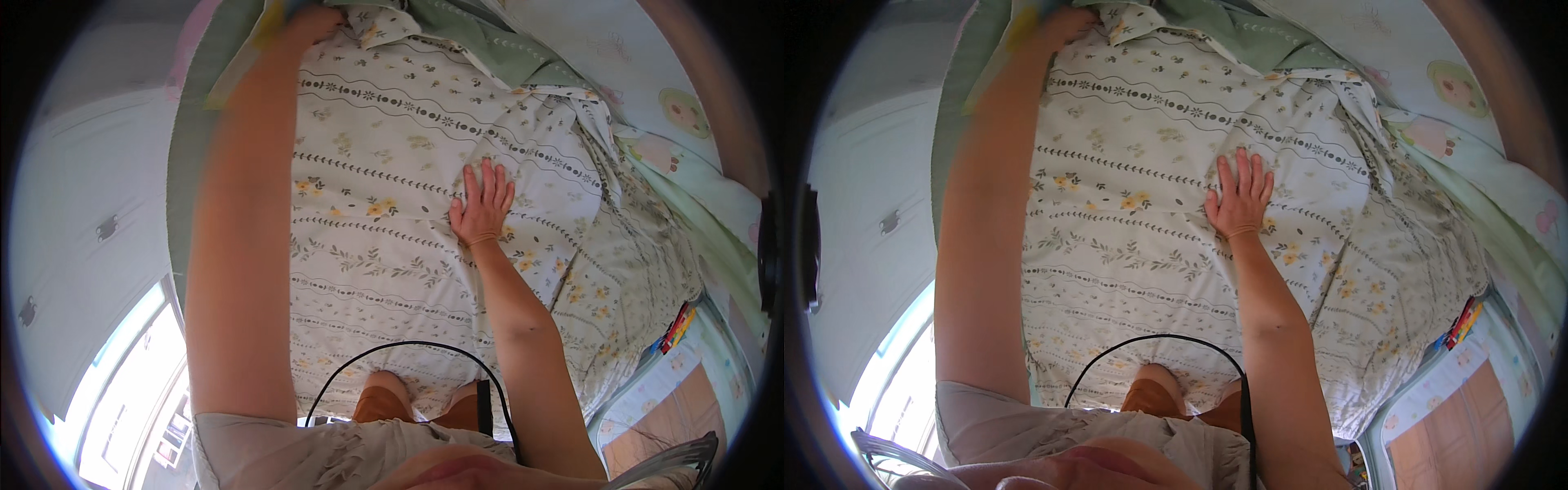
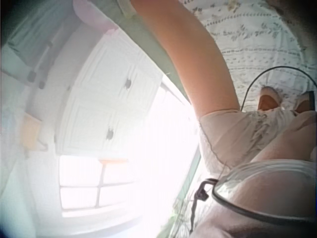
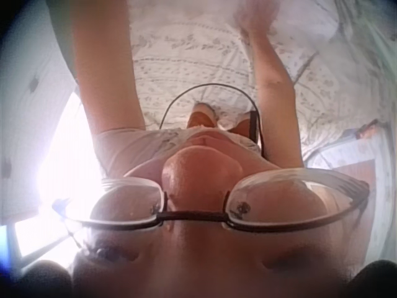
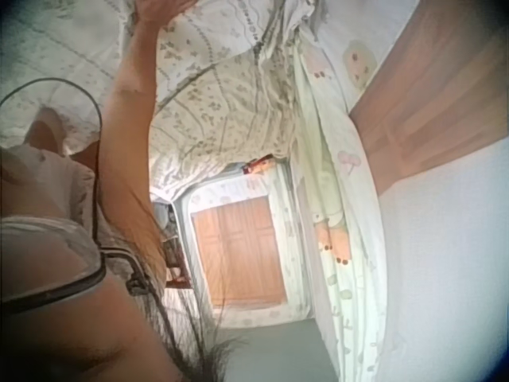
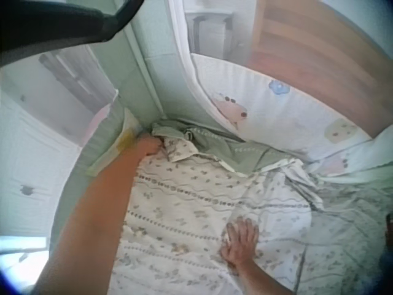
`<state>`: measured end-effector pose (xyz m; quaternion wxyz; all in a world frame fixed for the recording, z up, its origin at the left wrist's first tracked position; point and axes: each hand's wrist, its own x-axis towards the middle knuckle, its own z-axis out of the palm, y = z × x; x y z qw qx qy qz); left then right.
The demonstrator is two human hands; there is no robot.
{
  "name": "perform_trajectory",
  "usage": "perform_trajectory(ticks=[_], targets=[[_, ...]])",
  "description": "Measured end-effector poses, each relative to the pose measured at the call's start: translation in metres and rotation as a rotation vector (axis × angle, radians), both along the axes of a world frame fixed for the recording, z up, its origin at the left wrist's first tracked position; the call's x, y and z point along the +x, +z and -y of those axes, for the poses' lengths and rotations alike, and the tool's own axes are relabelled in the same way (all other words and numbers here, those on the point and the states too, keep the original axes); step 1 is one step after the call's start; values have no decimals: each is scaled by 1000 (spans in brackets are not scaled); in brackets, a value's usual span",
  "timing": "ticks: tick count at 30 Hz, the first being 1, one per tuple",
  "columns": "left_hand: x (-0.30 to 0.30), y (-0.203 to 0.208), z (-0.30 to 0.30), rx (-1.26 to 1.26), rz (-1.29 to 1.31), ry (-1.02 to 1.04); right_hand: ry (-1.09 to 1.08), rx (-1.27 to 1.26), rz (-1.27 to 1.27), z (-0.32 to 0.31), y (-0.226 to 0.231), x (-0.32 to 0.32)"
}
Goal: The person turns on a fan, spreads a sheet over a mattress, and removes toys from the bed surface.
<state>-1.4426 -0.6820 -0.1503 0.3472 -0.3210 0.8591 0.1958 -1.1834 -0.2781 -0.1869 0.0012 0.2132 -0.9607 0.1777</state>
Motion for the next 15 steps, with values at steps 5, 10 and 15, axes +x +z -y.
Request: perform_trajectory(ticks=[5,10,15], targets=[[32,10,-17,474,-301,479,-17,-8,-12,-7,-4,1],[34,3,7,791,-345,634,-21,-7,-9,-3,-4,-1],[54,-12,5,547,-567,97,-9,14,-29,-11,-2,-3]])
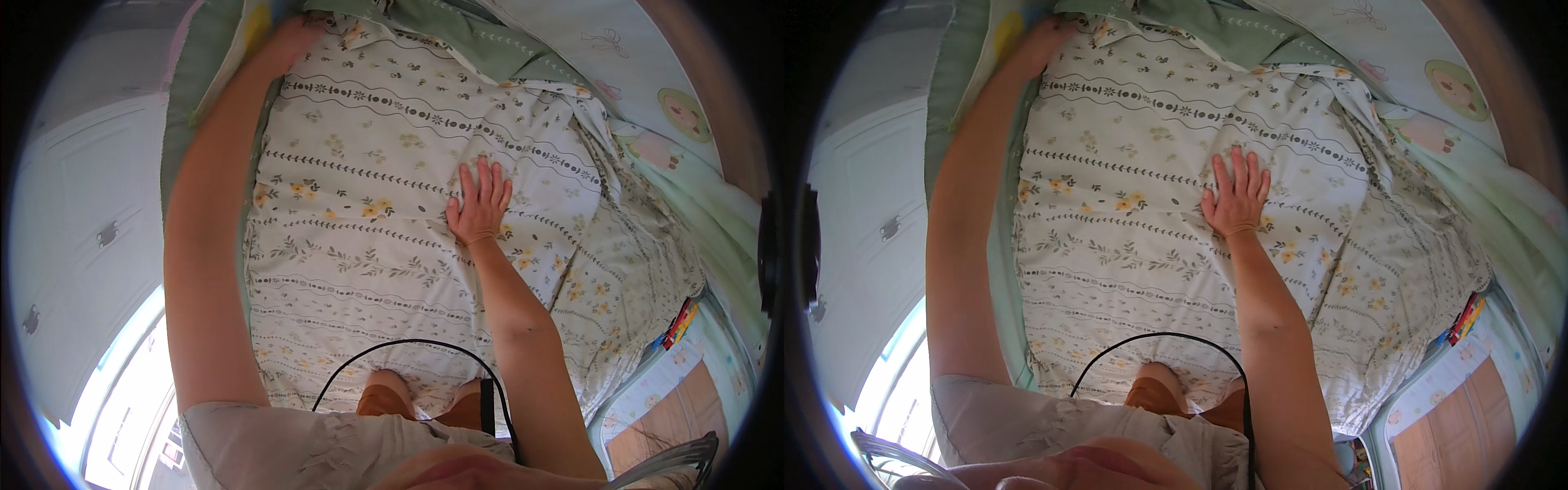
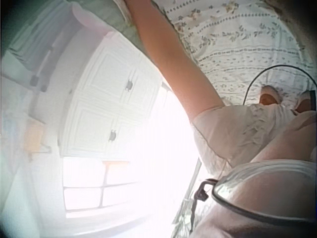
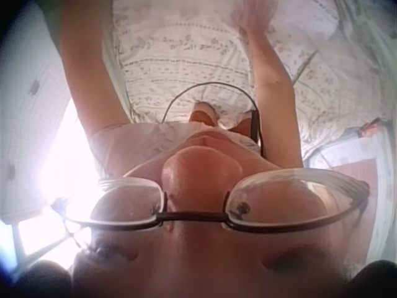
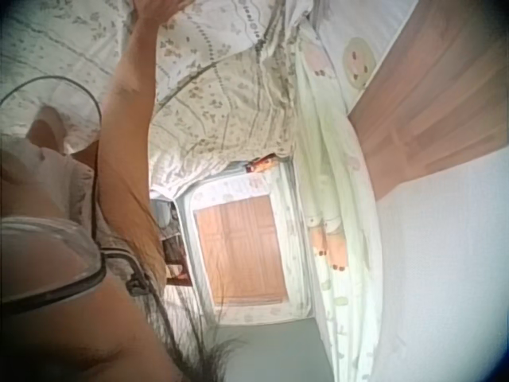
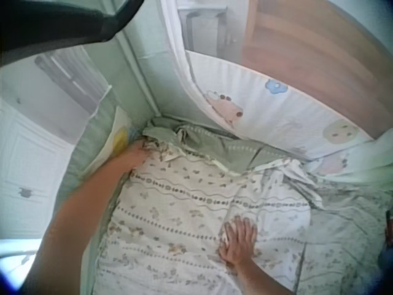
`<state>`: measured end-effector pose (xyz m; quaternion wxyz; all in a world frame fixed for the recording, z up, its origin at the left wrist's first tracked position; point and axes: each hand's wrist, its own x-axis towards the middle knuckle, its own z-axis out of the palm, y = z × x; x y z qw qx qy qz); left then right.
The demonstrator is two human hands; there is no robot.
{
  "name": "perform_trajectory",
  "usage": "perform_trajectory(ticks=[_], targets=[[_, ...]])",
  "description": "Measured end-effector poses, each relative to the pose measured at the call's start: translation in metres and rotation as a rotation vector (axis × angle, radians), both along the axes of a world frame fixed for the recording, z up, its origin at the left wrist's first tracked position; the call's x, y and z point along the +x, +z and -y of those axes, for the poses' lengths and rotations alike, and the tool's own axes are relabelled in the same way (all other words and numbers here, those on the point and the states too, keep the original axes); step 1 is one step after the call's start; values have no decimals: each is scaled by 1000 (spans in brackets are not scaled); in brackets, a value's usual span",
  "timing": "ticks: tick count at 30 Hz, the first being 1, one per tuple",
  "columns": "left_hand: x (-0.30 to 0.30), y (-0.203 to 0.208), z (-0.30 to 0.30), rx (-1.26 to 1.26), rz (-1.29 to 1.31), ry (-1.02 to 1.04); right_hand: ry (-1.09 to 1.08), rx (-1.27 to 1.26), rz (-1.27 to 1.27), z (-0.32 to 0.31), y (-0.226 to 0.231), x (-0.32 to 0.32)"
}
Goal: The person turns on a fan, spreads a sheet over a mattress, and removes toys from the bed surface.
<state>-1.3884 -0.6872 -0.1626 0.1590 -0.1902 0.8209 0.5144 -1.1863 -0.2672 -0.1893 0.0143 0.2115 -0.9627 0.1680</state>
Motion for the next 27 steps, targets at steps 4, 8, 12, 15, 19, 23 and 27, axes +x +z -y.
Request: perform_trajectory(ticks=[4,8,12,15,19,23,27], targets=[[52,33,-8,-382,-63,-122,3,-9,2,4,0,3],[98,32,8,-774,35,-300,-5,-9,-20,9,-1,3],[97,13,13,-818,123,-271,-4,-10,-8,9,0,3],[76,25,21,-294,461,-83,-11,-6,10,10,2,2],[78,25,17,427,539,220,-6,-23,2,7,-1,1],[83,27,16,490,509,210,-2,-41,6,11,-2,6],[95,43,-18,-413,225,102,-9,9,16,5,-1,4]])
